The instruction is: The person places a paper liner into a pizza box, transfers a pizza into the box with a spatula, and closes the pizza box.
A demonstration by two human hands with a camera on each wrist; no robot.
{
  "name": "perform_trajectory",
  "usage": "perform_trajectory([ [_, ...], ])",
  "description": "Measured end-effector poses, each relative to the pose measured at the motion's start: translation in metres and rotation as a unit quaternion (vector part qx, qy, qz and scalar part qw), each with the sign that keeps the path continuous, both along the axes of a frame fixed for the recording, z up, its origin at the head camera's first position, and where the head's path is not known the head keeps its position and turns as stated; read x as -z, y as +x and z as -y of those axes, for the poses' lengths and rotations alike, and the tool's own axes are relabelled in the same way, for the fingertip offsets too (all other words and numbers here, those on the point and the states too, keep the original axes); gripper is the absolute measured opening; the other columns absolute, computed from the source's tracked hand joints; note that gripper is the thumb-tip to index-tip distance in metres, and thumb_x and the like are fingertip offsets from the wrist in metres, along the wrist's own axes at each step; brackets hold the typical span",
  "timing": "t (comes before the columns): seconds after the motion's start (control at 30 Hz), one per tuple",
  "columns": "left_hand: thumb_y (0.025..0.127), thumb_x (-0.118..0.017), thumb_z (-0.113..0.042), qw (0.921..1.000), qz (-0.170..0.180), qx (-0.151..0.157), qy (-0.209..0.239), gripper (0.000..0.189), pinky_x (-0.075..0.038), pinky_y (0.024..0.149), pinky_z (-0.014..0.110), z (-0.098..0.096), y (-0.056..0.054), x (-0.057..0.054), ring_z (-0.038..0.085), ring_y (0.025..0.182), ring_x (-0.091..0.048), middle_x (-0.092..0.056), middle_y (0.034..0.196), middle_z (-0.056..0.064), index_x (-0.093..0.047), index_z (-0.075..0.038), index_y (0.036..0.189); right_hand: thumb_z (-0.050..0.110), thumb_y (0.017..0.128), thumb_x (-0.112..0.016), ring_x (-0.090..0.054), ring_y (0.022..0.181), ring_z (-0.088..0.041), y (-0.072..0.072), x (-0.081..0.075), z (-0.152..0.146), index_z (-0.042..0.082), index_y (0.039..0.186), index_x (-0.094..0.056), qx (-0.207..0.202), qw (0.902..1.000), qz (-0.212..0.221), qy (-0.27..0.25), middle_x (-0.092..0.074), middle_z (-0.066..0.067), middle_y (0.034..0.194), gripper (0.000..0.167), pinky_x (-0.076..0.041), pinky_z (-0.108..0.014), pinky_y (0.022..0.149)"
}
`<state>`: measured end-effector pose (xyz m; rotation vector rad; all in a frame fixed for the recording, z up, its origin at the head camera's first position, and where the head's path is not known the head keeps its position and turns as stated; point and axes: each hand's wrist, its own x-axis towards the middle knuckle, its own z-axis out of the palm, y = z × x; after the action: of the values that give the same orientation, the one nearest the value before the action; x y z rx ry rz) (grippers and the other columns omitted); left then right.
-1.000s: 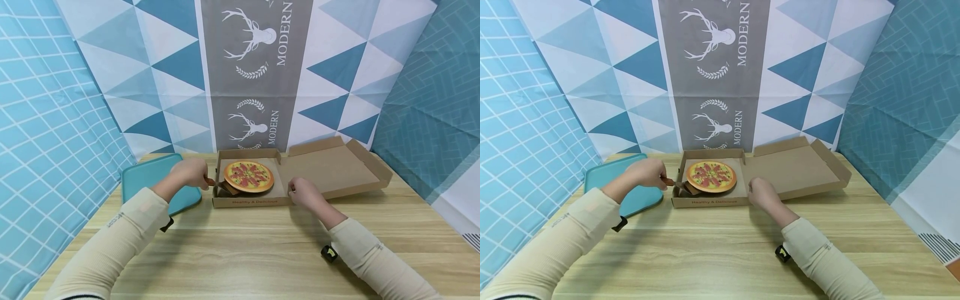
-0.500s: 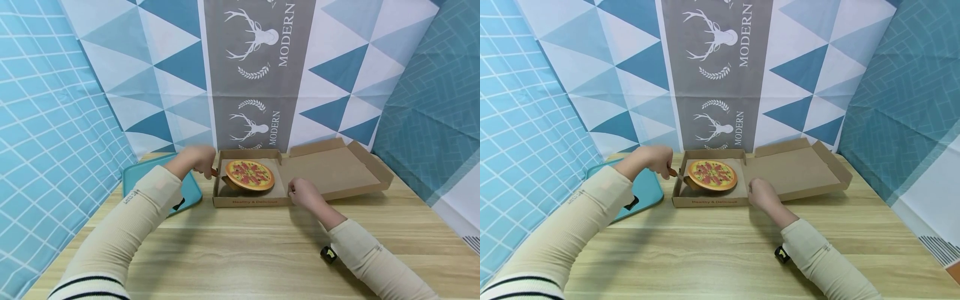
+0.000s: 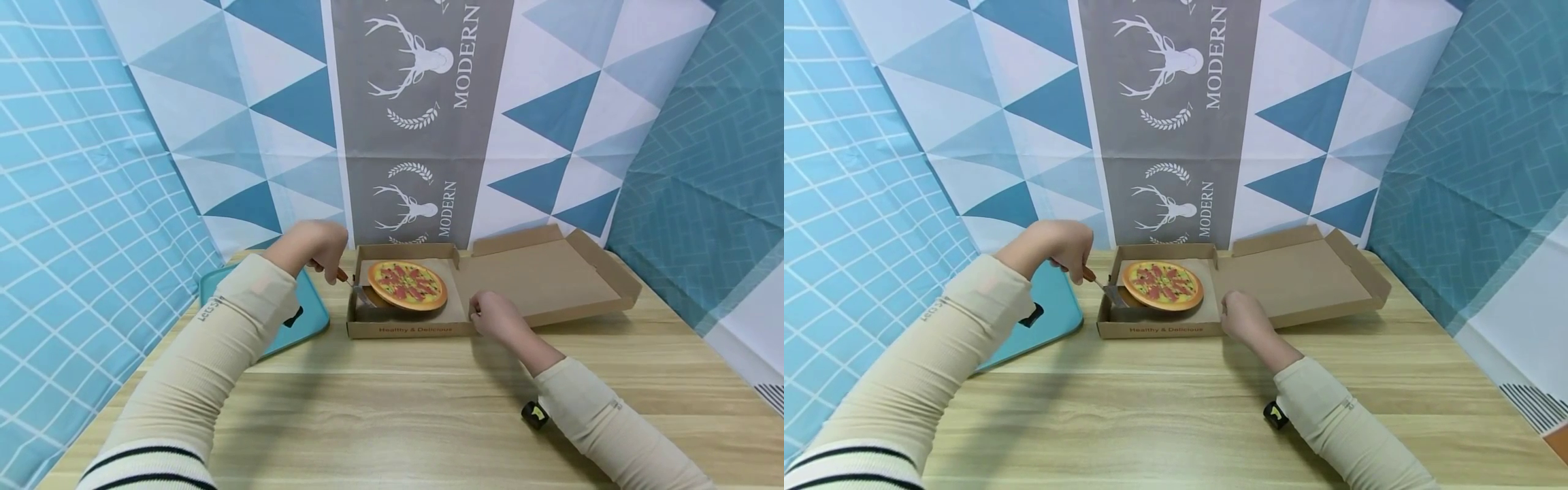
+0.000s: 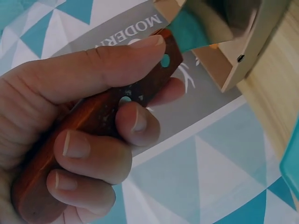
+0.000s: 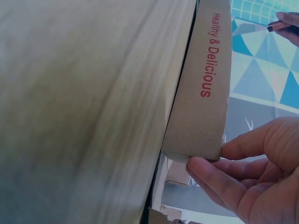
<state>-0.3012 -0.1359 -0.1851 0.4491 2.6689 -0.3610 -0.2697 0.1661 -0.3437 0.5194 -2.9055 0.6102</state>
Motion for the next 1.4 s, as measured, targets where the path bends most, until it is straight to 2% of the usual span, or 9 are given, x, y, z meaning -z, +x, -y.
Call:
perform_trajectory([
  [0.27,0.083,-0.076,-0.018,0.9995,0.021,-0.019,-0.012,0.018,-0.031,0.045,0.025,0.003,0.007,-0.018,0.01,0.044,-0.033,-0.039,0.05,-0.001,-0.068,-0.01,0.069,-0.002,0.086,-0.062,-0.046,0.064,-0.019,-0.001,-0.001,0.001,0.005,0.069,-0.058,0.002,1.0,-0.002,-0.001,-0.051,-0.004,0.067,0.019,-0.037,-0.033,0.058],
  [0.47,0.084,-0.076,-0.019,0.9987,0.024,-0.01,-0.044,0.021,-0.031,0.045,0.025,0.004,0.013,-0.026,0.009,0.045,-0.032,-0.038,0.051,-0.003,-0.064,-0.013,0.067,-0.002,0.086,-0.063,-0.05,0.067,-0.021,-0.001,-0.001,0.002,0.004,0.072,-0.062,0.0,1.0,-0.006,0.006,-0.056,-0.005,0.072,0.015,-0.044,-0.037,0.062],
  [0.67,0.083,-0.078,-0.019,0.9972,0.025,-0.002,-0.071,0.024,-0.033,0.048,0.026,0.001,0.019,-0.032,0.01,0.046,-0.034,-0.041,0.053,-0.002,-0.061,-0.014,0.065,-0.003,0.086,-0.062,-0.048,0.065,-0.02,0.0,-0.001,0.002,0.004,0.072,-0.061,-0.003,1.0,-0.006,0.007,-0.054,-0.004,0.069,0.016,-0.042,-0.035,0.06],
  [0.9,0.082,-0.078,-0.019,0.9927,0.03,0.001,-0.117,0.022,-0.033,0.052,0.029,-0.006,0.03,-0.04,0.012,0.049,-0.036,-0.042,0.053,-0.002,-0.062,-0.014,0.068,-0.004,0.086,-0.061,-0.045,0.062,-0.019,0.002,-0.001,0.003,0.005,0.07,-0.059,-0.001,0.9999,-0.001,0.01,-0.05,-0.004,0.065,0.018,-0.038,-0.032,0.057],
  [1.1,0.083,-0.078,-0.026,0.985,0.028,-0.024,-0.168,0.016,-0.033,0.057,0.03,-0.01,0.041,-0.049,0.01,0.051,-0.036,-0.038,0.052,-0.005,-0.066,-0.016,0.085,-0.004,0.087,-0.06,-0.044,0.061,-0.018,0.001,0.0,0.003,0.006,0.069,-0.058,0.002,0.9999,0.004,0.009,-0.049,-0.003,0.064,0.02,-0.036,-0.031,0.056],
  [1.17,0.084,-0.077,-0.028,0.9834,0.022,-0.027,-0.178,0.017,-0.033,0.057,0.03,-0.009,0.047,-0.052,0.01,0.051,-0.036,-0.038,0.051,-0.006,-0.064,-0.016,0.082,-0.004,0.087,-0.06,-0.043,0.06,-0.018,0.001,0.0,0.003,0.006,0.068,-0.057,0.001,0.9999,0.003,0.01,-0.048,-0.003,0.063,0.021,-0.035,-0.031,0.056],
  [1.33,0.082,-0.077,-0.023,0.9901,-0.026,-0.002,-0.138,0.028,-0.034,0.055,0.031,0.006,0.064,-0.058,0.011,0.051,-0.037,-0.038,0.052,-0.004,-0.056,-0.017,0.065,-0.005,0.086,-0.06,-0.043,0.059,-0.018,0.001,0.001,0.002,0.005,0.068,-0.059,0.0,1.0,0.0,0.009,-0.048,-0.003,0.063,0.02,-0.034,-0.03,0.055],
  [1.4,0.08,-0.078,-0.022,0.9927,-0.05,0.018,-0.108,0.027,-0.035,0.054,0.031,0.015,0.071,-0.06,0.012,0.053,-0.04,-0.042,0.055,-0.004,-0.059,-0.016,0.063,-0.005,0.086,-0.06,-0.044,0.06,-0.018,0.001,0.0,0.002,0.005,0.069,-0.06,0.0,1.0,0.001,0.008,-0.048,-0.003,0.063,0.019,-0.034,-0.03,0.055],
])
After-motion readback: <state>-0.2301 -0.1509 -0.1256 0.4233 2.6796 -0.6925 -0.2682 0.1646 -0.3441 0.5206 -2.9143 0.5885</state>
